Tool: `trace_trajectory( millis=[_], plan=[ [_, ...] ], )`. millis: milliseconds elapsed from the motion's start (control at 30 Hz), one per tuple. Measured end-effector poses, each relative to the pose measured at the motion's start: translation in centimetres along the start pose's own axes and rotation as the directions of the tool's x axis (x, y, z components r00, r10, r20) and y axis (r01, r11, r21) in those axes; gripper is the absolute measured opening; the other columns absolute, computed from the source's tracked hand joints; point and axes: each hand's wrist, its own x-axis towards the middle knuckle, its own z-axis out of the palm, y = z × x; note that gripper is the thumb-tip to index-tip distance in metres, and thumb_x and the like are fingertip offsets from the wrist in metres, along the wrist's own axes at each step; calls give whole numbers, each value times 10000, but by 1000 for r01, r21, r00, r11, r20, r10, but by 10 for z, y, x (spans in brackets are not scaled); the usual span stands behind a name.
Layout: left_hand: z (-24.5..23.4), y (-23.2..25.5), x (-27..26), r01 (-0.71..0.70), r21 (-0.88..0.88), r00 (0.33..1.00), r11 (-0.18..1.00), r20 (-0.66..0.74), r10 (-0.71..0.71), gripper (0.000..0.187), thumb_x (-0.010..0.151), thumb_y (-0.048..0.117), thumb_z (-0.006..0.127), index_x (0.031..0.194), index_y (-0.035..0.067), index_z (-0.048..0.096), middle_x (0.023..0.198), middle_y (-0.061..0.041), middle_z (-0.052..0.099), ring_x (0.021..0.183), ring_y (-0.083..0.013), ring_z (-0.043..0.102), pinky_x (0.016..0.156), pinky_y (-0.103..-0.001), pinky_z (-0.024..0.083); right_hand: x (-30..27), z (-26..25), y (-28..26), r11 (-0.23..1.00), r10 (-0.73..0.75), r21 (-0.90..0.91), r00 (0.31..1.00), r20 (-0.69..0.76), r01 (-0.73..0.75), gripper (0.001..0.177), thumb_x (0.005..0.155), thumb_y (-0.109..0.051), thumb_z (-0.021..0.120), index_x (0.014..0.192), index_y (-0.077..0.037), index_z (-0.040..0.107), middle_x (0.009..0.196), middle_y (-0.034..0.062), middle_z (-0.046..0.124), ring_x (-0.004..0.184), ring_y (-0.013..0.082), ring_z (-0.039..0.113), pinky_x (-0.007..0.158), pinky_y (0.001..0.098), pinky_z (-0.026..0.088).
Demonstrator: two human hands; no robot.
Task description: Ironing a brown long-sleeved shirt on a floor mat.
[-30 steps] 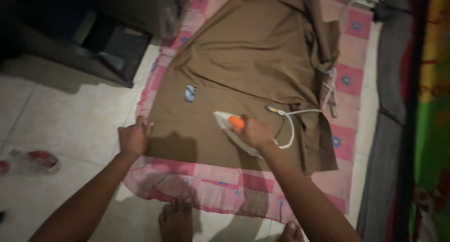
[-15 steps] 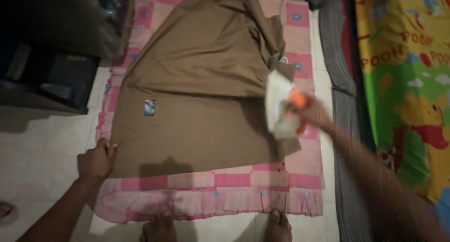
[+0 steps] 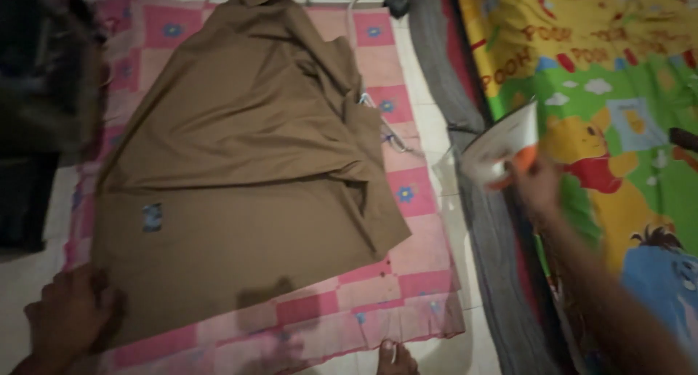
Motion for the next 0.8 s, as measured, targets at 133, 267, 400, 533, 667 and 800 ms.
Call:
trace_trajectory(
  millis=[133, 267, 400, 533, 667, 800],
  plan=[
    [-4, 47, 5, -188, 55, 982, 981, -22, 189, 488, 878, 485, 656, 1297, 234, 639, 1186, -130, 682, 1136, -318, 665, 1020, -485, 528, -38, 42, 31, 987, 118, 119, 992, -47, -112, 284, 966, -238, 773, 1136, -24, 699, 1003, 56, 721, 883, 130, 645, 781, 297, 527],
    [-67, 156, -7, -431, 0, 900, 902, 71, 430, 480, 825, 395, 638, 1286, 265, 606, 1296, -81, 637, 1202, -344, 610, 1067, -521, 465, -64, 70, 12, 981, 161, 123, 985, -68, -152, 281, 953, -245, 770, 1113, -23, 704, 979, 63, 741, 863, 121, 670, 767, 299, 539],
    [-40, 239, -11, -563, -67, 817, 824, 106, 567, 430, 834, 361, 661, 1240, 234, 597, 1300, -66, 602, 1246, -332, 555, 1090, -534, 410, -77, 91, 1, 981, 193, 63, 966, -170, -185, 327, 919, -238, 793, 1120, -11, 671, 955, 81, 733, 836, 126, 679, 756, 308, 540],
    [-11, 295, -29, -757, -204, 650, 621, -136, 748, 508, 742, 312, 718, 1222, 184, 609, 1247, -117, 577, 1227, -348, 514, 1032, -541, 381, -92, 93, 5, 977, 200, 116, 953, -228, -178, 329, 927, -242, 797, 1108, 0, 668, 958, 106, 733, 844, 143, 673, 759, 311, 535],
    [-25, 322, -54, -804, -226, 566, 550, -4, 825, 521, 795, 311, 718, 1283, 192, 580, 1265, -105, 551, 1229, -307, 491, 1013, -515, 362, -117, 96, 9, 994, 105, 16, 951, -292, -105, 334, 946, -231, 788, 1090, 26, 632, 943, 120, 707, 835, 175, 663, 747, 327, 527],
    [-29, 326, -61, -827, -228, 516, 513, 52, 855, 579, 776, 342, 756, 1297, 174, 565, 1312, -117, 534, 1228, -294, 474, 1027, -526, 333, -127, 98, -2, 981, 195, 59, 945, -262, -186, 298, 927, -226, 776, 1062, 3, 642, 961, 95, 731, 887, 146, 707, 764, 321, 542]
  ],
)
